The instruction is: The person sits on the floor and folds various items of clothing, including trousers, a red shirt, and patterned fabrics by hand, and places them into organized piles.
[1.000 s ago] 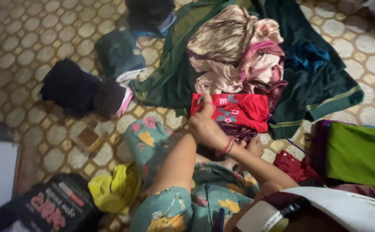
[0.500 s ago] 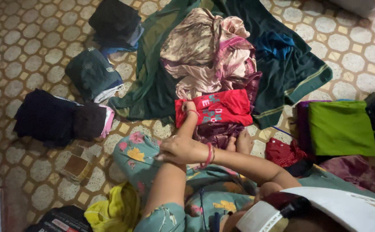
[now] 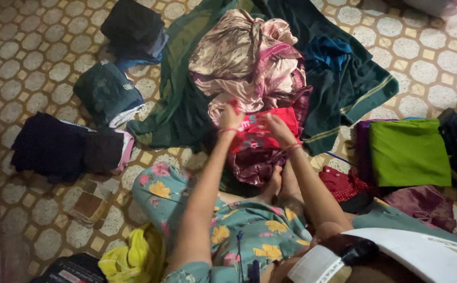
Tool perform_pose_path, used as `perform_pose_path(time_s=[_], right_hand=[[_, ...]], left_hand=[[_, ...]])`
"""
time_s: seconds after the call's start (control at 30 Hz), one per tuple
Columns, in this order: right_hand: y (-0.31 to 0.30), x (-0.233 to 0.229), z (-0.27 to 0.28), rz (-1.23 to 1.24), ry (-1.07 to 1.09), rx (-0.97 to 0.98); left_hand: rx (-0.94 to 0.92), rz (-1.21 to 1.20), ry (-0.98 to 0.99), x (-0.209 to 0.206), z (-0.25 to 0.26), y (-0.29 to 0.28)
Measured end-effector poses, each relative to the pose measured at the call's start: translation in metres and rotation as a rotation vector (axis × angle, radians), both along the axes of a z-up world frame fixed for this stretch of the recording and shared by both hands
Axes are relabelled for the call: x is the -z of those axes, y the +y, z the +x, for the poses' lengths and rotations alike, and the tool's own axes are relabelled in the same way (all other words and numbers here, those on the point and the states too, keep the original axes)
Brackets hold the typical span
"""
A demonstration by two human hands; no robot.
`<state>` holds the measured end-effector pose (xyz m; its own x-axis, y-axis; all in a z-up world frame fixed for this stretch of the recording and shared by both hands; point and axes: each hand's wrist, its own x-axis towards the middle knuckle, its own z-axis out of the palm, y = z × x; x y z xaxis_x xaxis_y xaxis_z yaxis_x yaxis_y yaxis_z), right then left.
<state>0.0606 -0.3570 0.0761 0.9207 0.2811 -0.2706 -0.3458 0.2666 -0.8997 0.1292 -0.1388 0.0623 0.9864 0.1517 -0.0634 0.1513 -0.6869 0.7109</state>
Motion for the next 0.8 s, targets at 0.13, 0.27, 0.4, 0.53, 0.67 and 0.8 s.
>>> perform_pose_path(time_s=[0.13, 0.27, 0.4, 0.53, 0.67, 0.8], right_hand=[[-0.031, -0.002, 0.0, 0.314, 0.306, 0.163], [-0.056, 0.008, -0.004, 0.134, 0.286, 0.229], [-0.055, 0.048, 0.008, -0.208, 0.103, 0.364], [-0.056, 0.063, 0.008, -0.227, 0.051, 0.421], [-0.069, 0.055, 0.005, -0.173, 0.068, 0.403], [-0.073, 0.047, -0.002, -0.609, -0.124, 0.496]], left_hand=[[0.229, -0.463, 0.162, 0.002, -0.005, -0.099], [0.296, -0.747, 0.109, 0.031, 0.003, -0.109], [0.173, -0.444, 0.023, 0.054, 0.004, -0.048], [0.085, -0.014, -0.207, 0.066, -0.015, -0.012], [0.006, 0.002, -0.112, 0.066, -0.026, -0.007], [0.062, 0.131, 0.034, 0.063, -0.036, -0.011]])
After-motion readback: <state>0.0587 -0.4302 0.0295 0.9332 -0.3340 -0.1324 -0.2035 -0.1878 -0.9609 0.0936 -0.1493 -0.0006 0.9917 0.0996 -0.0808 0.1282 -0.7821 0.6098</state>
